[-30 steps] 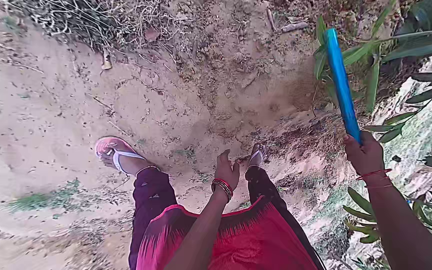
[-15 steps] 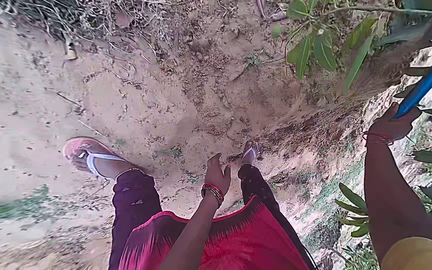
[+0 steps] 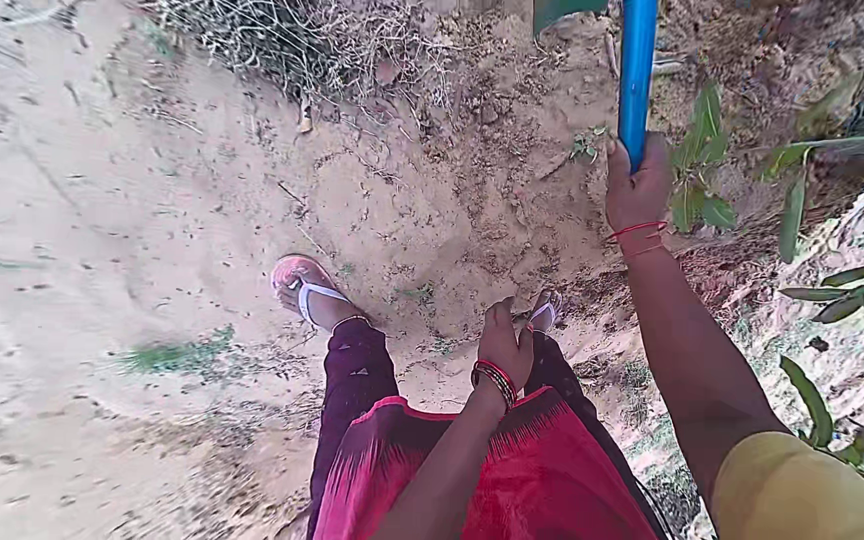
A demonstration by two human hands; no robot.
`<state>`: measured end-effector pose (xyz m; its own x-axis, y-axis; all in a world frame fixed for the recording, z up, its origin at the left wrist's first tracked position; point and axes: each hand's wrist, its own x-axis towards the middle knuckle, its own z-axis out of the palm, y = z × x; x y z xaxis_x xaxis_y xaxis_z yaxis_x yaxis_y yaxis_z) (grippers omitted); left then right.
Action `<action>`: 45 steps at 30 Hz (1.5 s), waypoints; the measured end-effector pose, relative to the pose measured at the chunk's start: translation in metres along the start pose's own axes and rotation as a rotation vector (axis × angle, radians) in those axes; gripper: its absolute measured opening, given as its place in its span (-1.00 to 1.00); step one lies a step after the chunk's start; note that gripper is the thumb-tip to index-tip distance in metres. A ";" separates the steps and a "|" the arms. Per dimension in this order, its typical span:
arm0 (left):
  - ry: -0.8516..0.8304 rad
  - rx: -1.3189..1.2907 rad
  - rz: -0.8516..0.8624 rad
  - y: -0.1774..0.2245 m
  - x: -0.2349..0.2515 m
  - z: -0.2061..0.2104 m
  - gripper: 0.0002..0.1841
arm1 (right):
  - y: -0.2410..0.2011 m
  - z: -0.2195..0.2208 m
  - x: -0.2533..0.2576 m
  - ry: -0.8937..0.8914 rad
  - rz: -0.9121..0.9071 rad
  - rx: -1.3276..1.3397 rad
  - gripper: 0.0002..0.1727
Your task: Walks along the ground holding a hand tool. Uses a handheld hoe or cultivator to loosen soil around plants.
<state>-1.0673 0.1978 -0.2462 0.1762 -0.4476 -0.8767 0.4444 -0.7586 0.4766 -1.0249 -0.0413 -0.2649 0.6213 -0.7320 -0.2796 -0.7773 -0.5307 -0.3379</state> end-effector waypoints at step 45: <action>-0.475 0.554 -0.102 -0.044 -0.021 0.020 -0.34 | 0.006 0.125 -0.004 -0.608 0.557 0.210 -0.47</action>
<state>-1.1085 0.2310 -0.2478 -0.2980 -0.4233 -0.8556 -0.0925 -0.8793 0.4672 -1.0199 0.0116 -0.3779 0.1449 -0.4742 -0.8684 -0.9882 -0.0262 -0.1506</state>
